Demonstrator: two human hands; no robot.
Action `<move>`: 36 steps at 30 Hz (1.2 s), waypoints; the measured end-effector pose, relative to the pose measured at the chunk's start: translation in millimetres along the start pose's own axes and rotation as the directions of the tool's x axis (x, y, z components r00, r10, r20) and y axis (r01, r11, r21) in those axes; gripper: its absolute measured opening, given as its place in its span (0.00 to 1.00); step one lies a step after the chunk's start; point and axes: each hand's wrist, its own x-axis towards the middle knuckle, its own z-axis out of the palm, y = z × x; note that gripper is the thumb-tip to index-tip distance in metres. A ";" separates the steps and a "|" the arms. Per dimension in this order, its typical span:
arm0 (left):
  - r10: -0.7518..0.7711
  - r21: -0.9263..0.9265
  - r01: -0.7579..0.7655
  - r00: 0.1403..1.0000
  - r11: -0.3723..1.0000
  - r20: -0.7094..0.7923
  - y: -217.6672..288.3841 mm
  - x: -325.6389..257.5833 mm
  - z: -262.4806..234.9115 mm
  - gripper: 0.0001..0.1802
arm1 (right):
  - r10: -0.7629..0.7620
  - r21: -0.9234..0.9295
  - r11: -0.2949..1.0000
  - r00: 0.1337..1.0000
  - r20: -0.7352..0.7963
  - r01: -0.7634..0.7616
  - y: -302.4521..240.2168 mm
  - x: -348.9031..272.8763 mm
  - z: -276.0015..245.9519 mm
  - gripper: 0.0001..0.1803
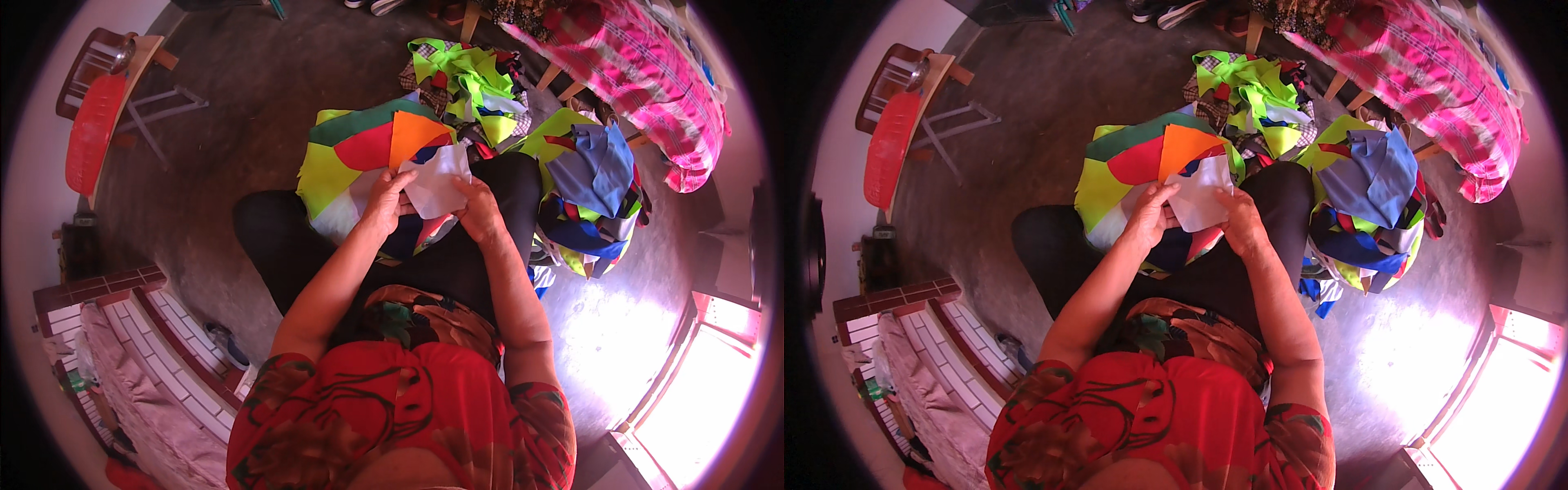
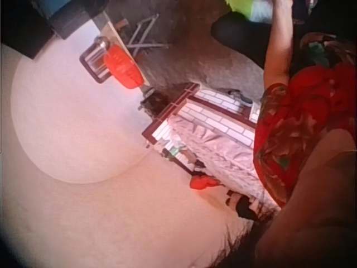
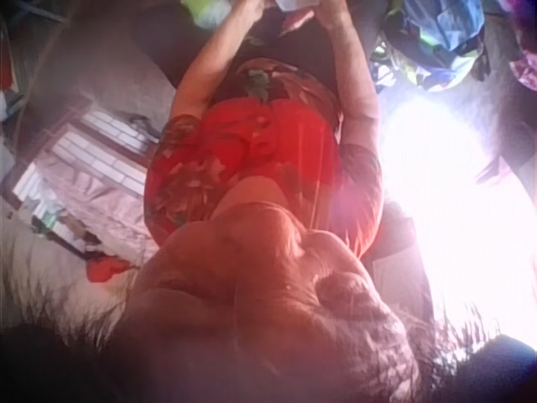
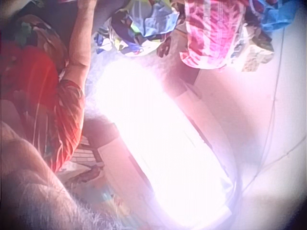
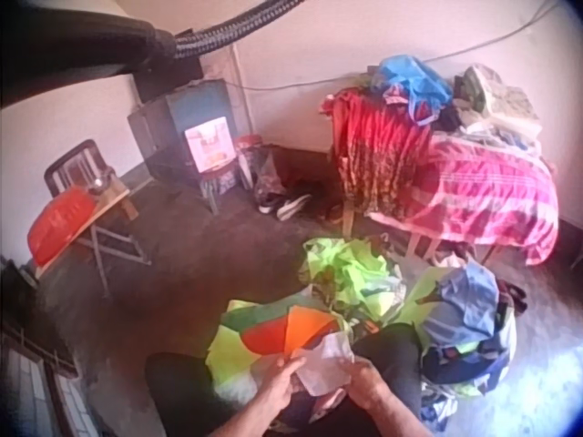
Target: The person sits on the floor and sorts through a pile of colorful fabric pieces, picking them up, folding them, and stacking them into a neat pile on their lap.
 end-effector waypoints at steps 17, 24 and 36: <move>0.267 -0.013 -0.268 0.954 0.963 0.135 47.5 44.9 47.8 0.16 | -0.377 -0.155 0.925 0.887 -0.265 0.347 -2.4 1.4 11.7 0.40; 0.371 0.181 -0.376 0.926 0.909 0.065 38.0 72.2 43.7 0.16 | -0.830 -0.692 0.450 0.549 -0.092 0.565 -19.9 -6.6 17.4 0.38; 0.455 0.292 -0.410 0.885 0.864 -0.102 -0.6 83.2 -3.1 0.15 | -0.599 -0.520 0.689 0.801 -0.016 0.505 -15.9 -1.8 16.6 0.28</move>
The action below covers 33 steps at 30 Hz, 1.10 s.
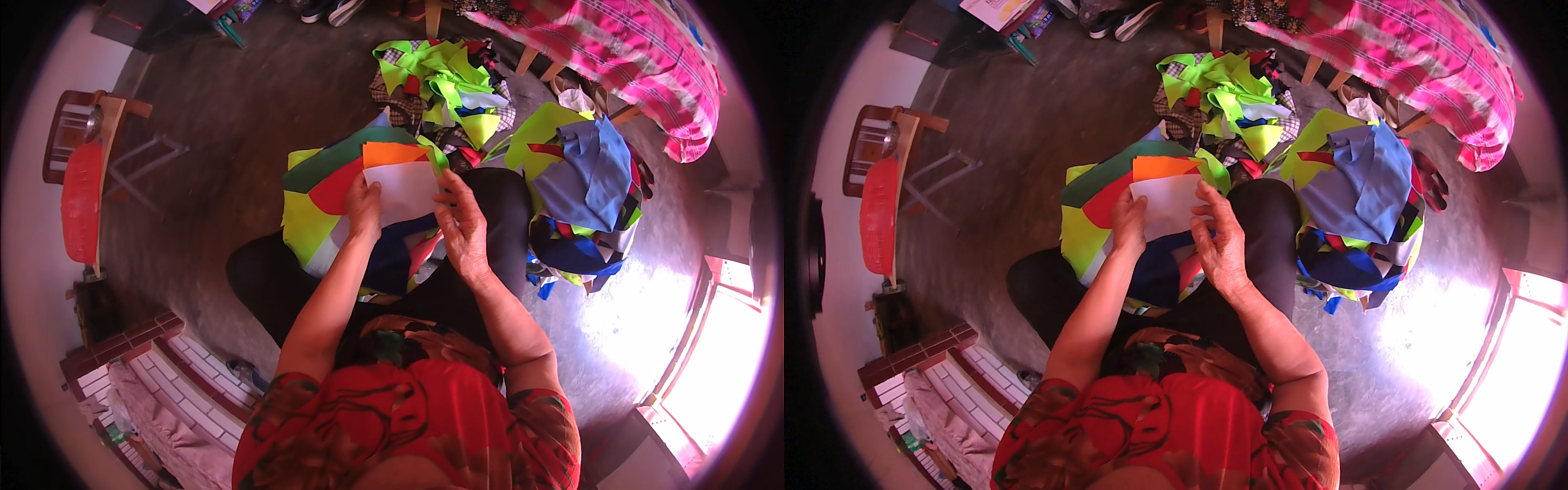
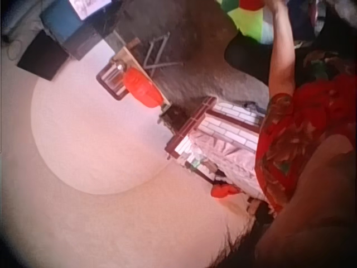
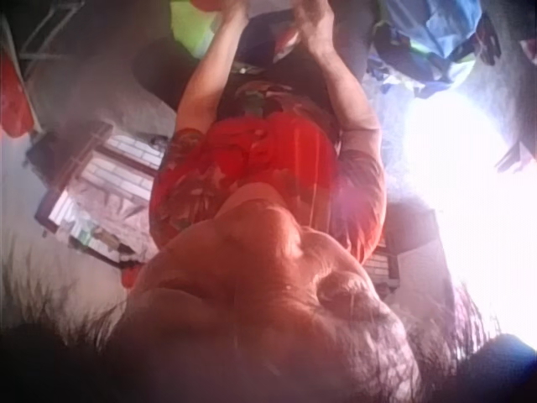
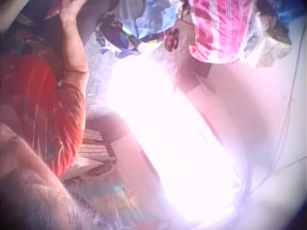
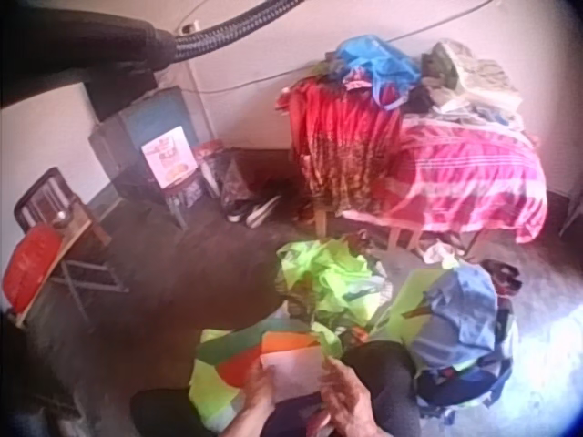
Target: The person sits on the floor and sorts through a pile of colorful fabric pieces, picking them up, folding them, and stacking them into a neat pile on their lap.
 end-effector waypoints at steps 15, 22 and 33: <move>0.184 0.024 -0.183 0.979 0.983 -0.092 2.6 -30.9 -9.9 0.20 | 0.030 -0.110 0.994 0.995 0.095 -0.020 6.8 -1.9 -2.1 0.23; 0.566 0.874 -0.471 0.756 0.123 0.328 33.6 -47.3 -7.0 0.32 | -0.011 -0.168 0.985 0.997 0.078 0.024 3.2 -2.9 -4.2 0.24; 0.356 0.835 -0.548 0.773 -0.044 0.526 0.2 -39.8 -22.7 0.33 | 0.010 -0.128 0.992 0.996 0.094 0.002 1.5 -9.4 -1.6 0.22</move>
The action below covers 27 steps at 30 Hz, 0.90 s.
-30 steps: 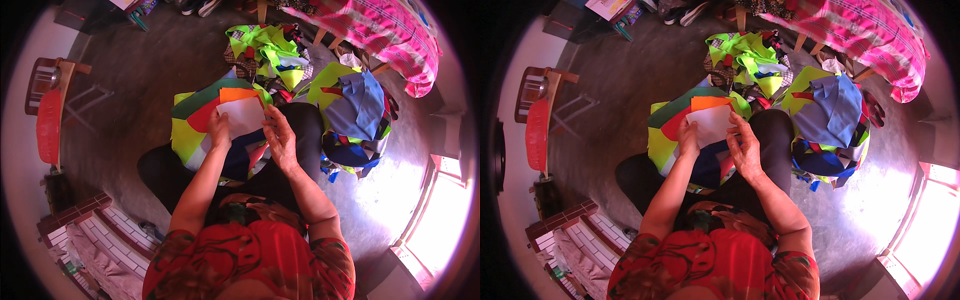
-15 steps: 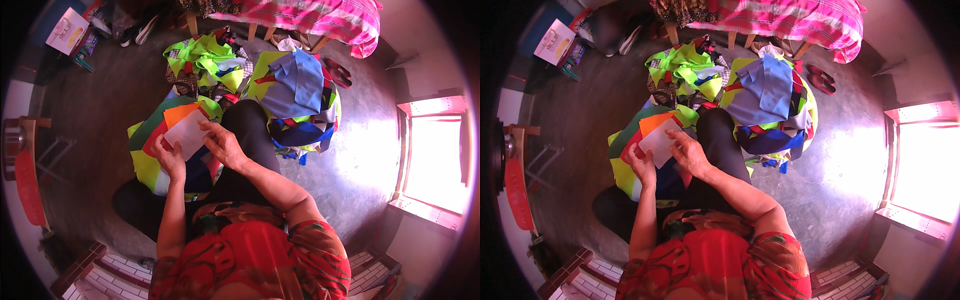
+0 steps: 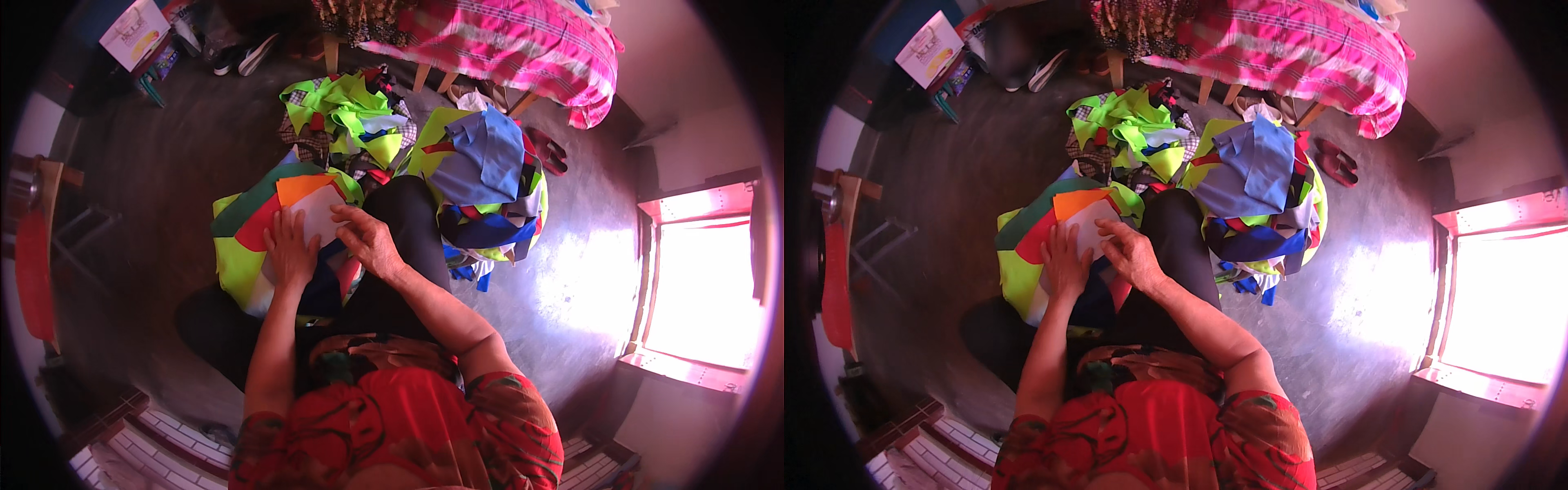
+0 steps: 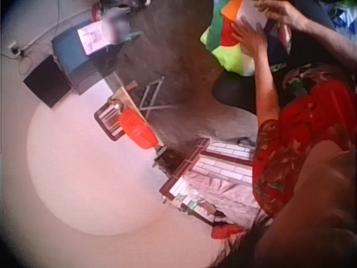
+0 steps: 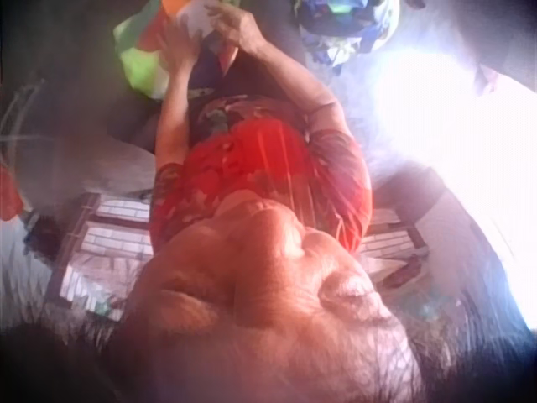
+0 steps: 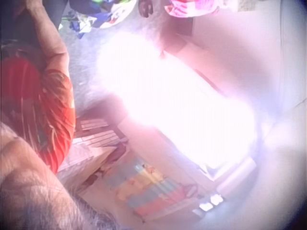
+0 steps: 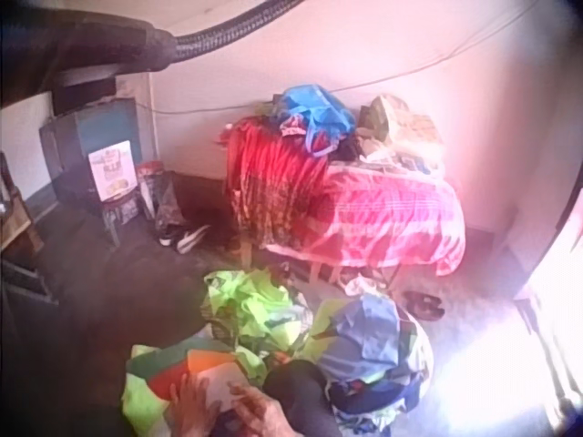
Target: The person sits on the floor and sorts through a pile of colorful fabric pieces, picking them up, folding them, and stacking them into a neat pile on their lap.
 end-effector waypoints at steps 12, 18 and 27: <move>-0.097 -0.041 0.098 0.994 0.994 0.041 -6.5 -2.8 5.6 0.35 | -0.529 -0.842 0.524 0.824 -0.205 0.126 -104.3 -10.8 -120.4 0.28; -0.115 -0.101 0.117 0.993 0.988 0.028 -6.3 -5.6 3.6 0.34 | -0.310 -0.962 0.053 0.911 -0.271 -0.268 -81.0 -27.4 -180.7 0.36; -0.113 -0.090 0.114 0.993 0.989 0.014 -8.3 -4.9 11.0 0.34 | -0.395 -0.911 0.295 0.831 -0.391 -0.289 -56.8 -18.8 -217.7 0.13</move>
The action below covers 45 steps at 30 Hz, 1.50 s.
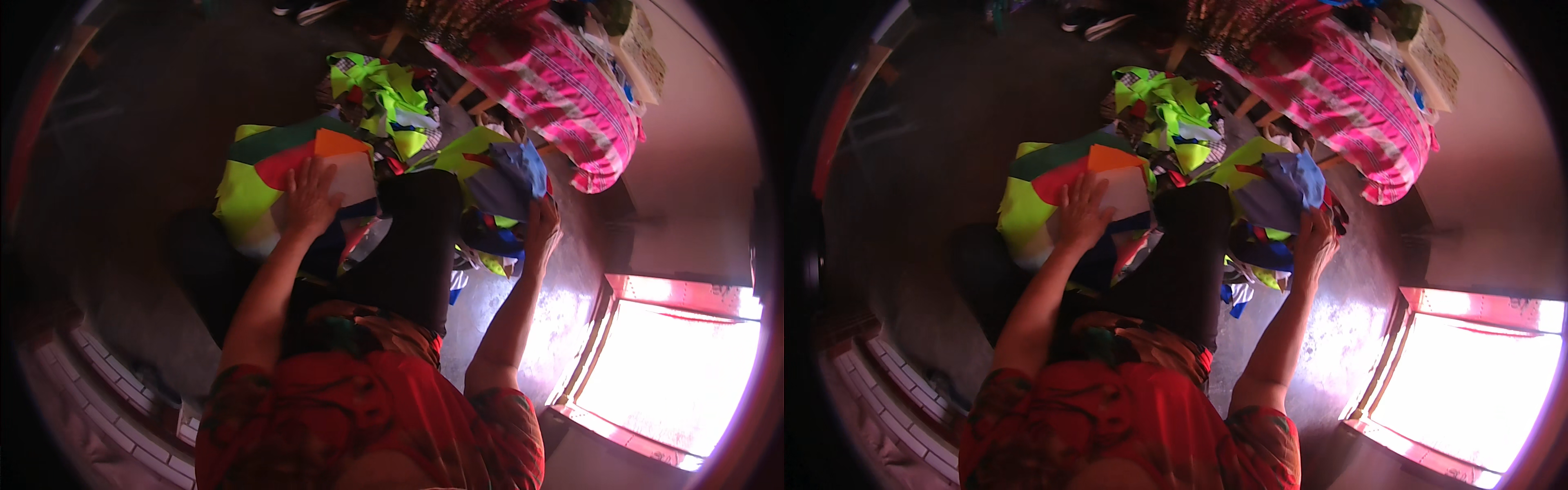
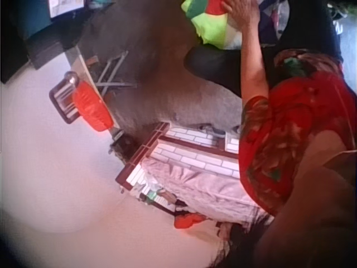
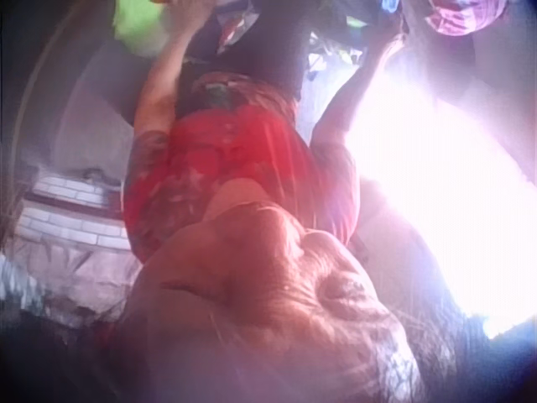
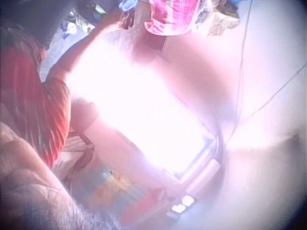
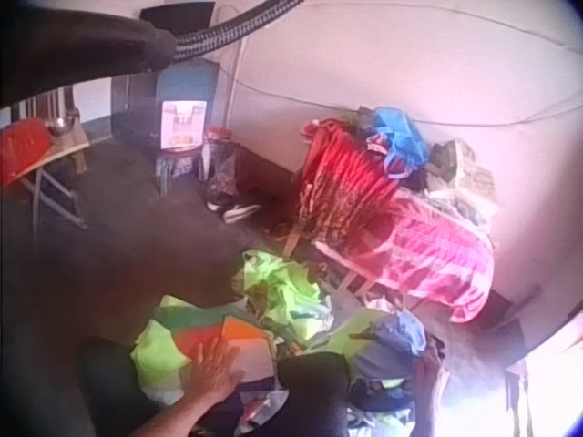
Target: The person sits on the floor and sorts through a pile of colorful fabric pieces, picking them up, folding them, and stacking them into a neat pile on their lap.
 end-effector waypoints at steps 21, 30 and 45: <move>0.029 0.089 -0.029 1.000 0.996 -0.003 1.4 3.3 -1.6 0.33 | 0.094 0.816 -0.215 0.821 0.564 -0.536 -94.1 -62.3 12.8 0.20; 0.097 0.152 -0.091 0.995 0.984 -0.030 -0.2 3.3 -0.3 0.33 | -0.566 0.532 -0.236 0.560 0.605 -0.814 -134.0 -111.3 71.3 0.16; 0.296 -0.551 -0.388 0.921 0.739 -0.253 123.6 76.3 -88.7 0.26 | -0.421 0.696 -0.016 0.636 0.647 -0.718 -149.5 -120.2 90.1 0.11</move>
